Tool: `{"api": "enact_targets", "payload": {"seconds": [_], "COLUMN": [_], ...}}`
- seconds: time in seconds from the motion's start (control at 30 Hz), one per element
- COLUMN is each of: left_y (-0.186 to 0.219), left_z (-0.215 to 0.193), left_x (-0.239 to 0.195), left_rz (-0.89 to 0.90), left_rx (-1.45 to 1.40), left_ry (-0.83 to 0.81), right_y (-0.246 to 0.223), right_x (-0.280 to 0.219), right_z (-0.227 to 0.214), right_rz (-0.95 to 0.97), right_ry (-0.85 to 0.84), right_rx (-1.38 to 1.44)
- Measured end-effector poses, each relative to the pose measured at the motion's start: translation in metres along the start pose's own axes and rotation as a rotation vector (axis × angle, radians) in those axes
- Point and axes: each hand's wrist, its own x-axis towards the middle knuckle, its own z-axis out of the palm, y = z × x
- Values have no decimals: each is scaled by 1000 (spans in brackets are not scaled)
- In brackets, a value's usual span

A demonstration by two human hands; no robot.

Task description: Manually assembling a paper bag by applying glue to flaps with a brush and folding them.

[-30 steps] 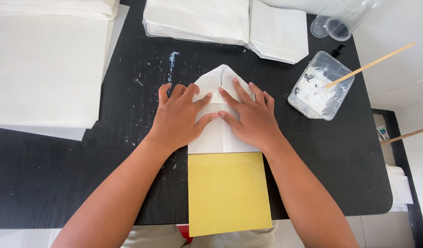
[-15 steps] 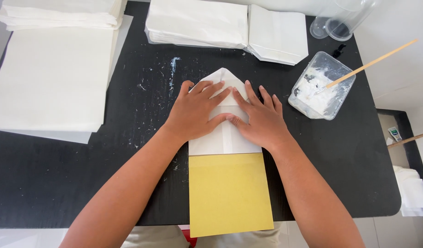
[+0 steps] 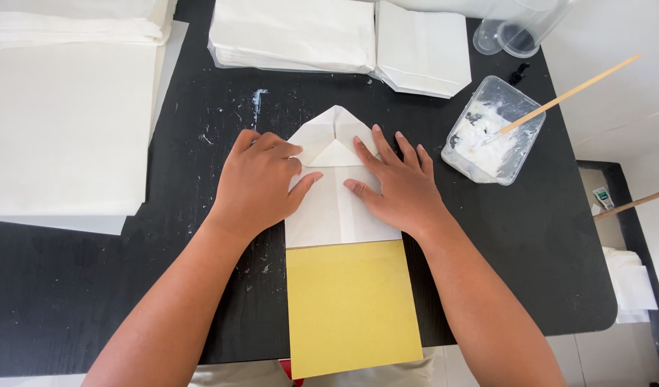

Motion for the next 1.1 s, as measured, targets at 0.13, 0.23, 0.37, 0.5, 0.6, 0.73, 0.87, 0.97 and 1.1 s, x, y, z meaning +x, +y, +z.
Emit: {"api": "enact_targets", "payload": {"seconds": [0.13, 0.23, 0.37, 0.5, 0.6, 0.73, 0.87, 0.97, 1.1], "left_y": [4, 8, 9, 5, 3, 7, 4, 7, 7], "left_z": [-8, -11, -13, 13, 11, 13, 17, 18, 13], "left_x": [0, 3, 4, -4, -5, -3, -2, -2, -4], "left_rz": [63, 111, 85, 141, 148, 179, 177, 194, 189], "left_rx": [-231, -328, -351, -296, -285, -271, -233, -218, -239], "left_ry": [29, -152, -275, -152, -191, -205, -177, -152, -151], "right_y": [7, 19, 94, 188, 244, 254, 212, 209, 238], "right_x": [1, -1, -2, -8, 11, 26, 14, 11, 32], "right_z": [3, -7, -34, -54, -38, -28, -45, -48, -27], "right_rz": [-40, -218, -332, -10, 345, 661, 526, 575, 581], "right_ry": [35, 318, 971, 1388, 1378, 1059, 778, 801, 860], "right_rx": [8, 185, 476, 668, 1191, 1337, 1317, 1235, 1214]}}
